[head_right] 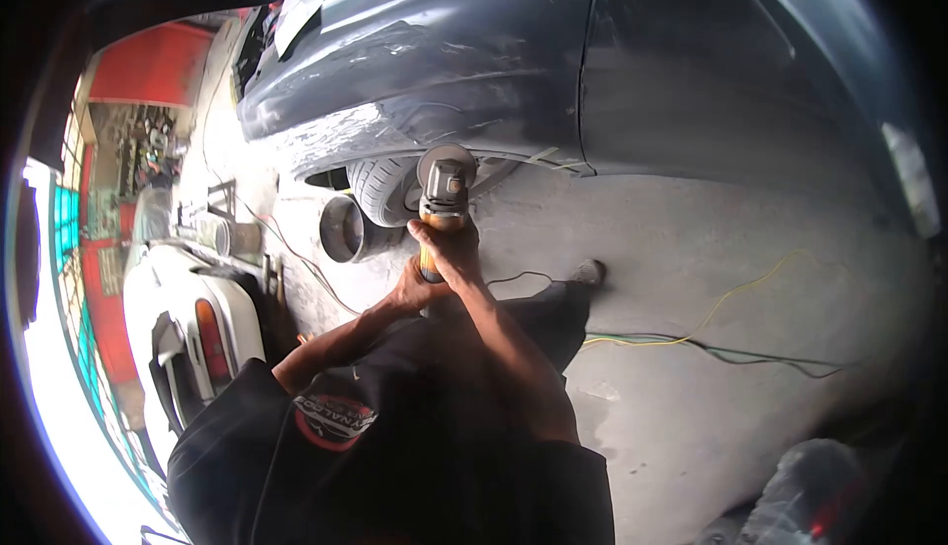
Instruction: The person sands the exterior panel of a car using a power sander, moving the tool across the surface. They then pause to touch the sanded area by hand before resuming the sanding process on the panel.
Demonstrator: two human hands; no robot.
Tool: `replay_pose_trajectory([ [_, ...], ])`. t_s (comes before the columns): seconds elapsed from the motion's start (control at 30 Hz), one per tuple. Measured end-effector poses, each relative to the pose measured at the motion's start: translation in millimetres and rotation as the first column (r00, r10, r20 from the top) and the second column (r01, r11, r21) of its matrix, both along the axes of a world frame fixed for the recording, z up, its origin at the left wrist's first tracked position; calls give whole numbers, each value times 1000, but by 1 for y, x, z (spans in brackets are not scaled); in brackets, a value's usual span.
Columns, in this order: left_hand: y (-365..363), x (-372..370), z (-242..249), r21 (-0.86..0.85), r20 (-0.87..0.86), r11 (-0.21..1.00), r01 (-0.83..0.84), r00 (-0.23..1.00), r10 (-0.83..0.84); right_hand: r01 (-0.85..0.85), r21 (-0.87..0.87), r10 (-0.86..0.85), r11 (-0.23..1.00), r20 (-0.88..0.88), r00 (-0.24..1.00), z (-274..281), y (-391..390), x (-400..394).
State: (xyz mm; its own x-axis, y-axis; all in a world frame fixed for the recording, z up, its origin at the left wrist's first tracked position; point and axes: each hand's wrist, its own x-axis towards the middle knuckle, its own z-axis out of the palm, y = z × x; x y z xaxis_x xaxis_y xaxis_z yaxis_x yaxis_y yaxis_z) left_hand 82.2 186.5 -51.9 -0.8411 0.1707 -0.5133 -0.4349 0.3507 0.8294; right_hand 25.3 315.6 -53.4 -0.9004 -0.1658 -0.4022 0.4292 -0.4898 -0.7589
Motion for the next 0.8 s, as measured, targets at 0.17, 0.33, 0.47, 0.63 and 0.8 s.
replay_pose_trajectory([
  [0.17,-51,-15,-7,-42,-12,993,108,994,-108,175,186,-148,967,-151,977,-27,-55,-3],
  [0.33,-98,-25,-1,-81,-24,976,204,978,-207,264,147,-237,953,-179,955,-11,-91,-7],
  [0.47,-121,-27,0,-202,-79,952,232,965,-252,261,258,-229,930,-148,962,-5,-106,-6],
  [0.63,-131,-30,-1,-275,-89,940,204,968,-236,286,208,-249,935,-187,950,-3,-112,-13],
  [0.8,-141,-29,-15,-184,-35,975,125,990,-133,196,238,-174,951,-110,979,-6,-117,-15],
])
